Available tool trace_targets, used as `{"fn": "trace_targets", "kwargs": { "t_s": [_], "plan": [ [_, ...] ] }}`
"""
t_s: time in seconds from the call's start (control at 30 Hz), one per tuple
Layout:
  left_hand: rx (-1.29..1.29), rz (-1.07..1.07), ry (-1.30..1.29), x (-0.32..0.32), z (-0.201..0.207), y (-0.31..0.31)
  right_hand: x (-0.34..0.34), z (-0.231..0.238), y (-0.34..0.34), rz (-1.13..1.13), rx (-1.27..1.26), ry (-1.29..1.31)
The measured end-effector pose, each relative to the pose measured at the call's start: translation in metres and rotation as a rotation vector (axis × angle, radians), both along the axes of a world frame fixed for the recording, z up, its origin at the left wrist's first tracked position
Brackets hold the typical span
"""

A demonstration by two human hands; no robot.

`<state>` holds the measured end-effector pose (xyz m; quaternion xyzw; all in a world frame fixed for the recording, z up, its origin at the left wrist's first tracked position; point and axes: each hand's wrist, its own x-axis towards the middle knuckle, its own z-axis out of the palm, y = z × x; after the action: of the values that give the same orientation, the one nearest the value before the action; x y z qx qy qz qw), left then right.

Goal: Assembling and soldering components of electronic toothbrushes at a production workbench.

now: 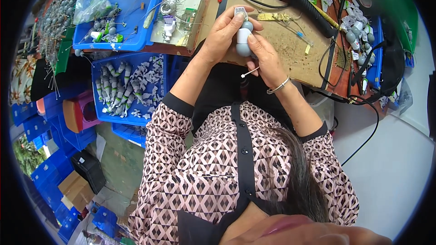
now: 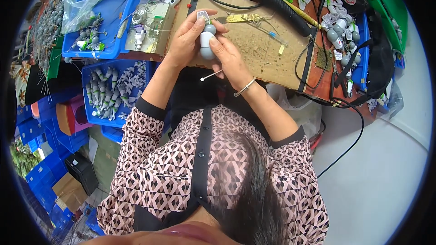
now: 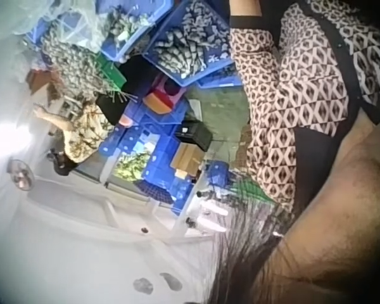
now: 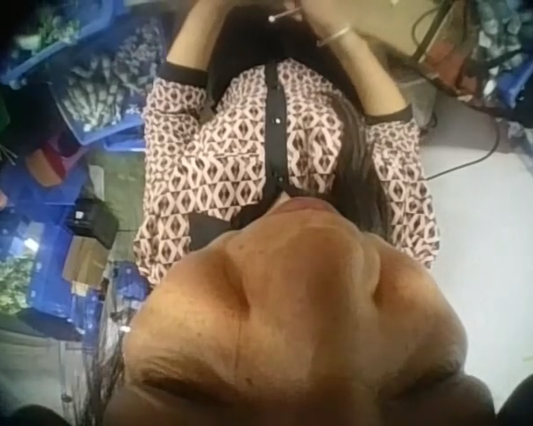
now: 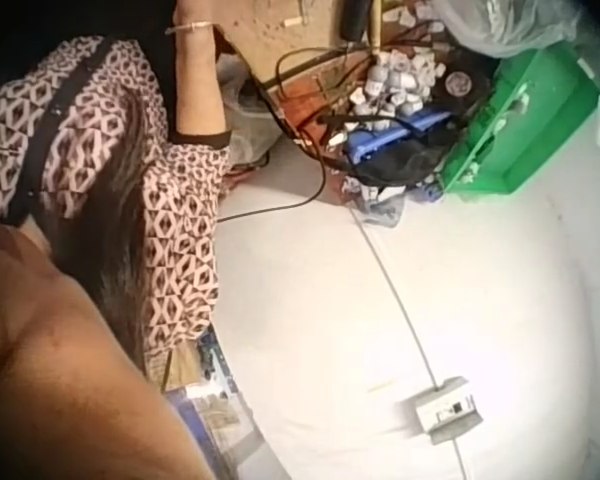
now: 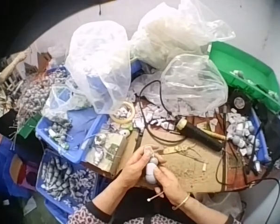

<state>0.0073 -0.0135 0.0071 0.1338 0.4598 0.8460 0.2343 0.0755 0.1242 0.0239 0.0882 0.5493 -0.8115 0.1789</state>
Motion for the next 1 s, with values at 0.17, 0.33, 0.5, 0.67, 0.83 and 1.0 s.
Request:
{"fn": "trace_targets", "kwargs": {
  "t_s": [0.17,0.33,0.5,0.67,0.83,1.0],
  "plan": [
    [-0.027,0.008,0.049,-0.001,-0.003,-0.004,-0.005,0.003,0.011,0.159,0.031,-0.046],
    [-0.019,-0.030,0.013,-0.001,-0.002,-0.005,-0.002,0.008,0.008,0.152,0.009,-0.070],
    [-0.044,-0.009,0.060,0.003,0.001,-0.002,-0.003,0.000,0.007,0.033,0.005,-0.065],
    [-0.052,-0.067,0.082,0.004,0.008,-0.002,-0.006,-0.002,0.018,0.083,-0.036,-0.067],
    [-0.056,0.023,0.069,0.012,0.009,0.003,-0.007,0.007,0.009,-0.011,0.013,-0.046],
    [-0.141,-0.025,0.130,0.009,0.005,-0.001,-0.010,-0.005,0.015,-0.042,0.151,0.023]
  ]
}}
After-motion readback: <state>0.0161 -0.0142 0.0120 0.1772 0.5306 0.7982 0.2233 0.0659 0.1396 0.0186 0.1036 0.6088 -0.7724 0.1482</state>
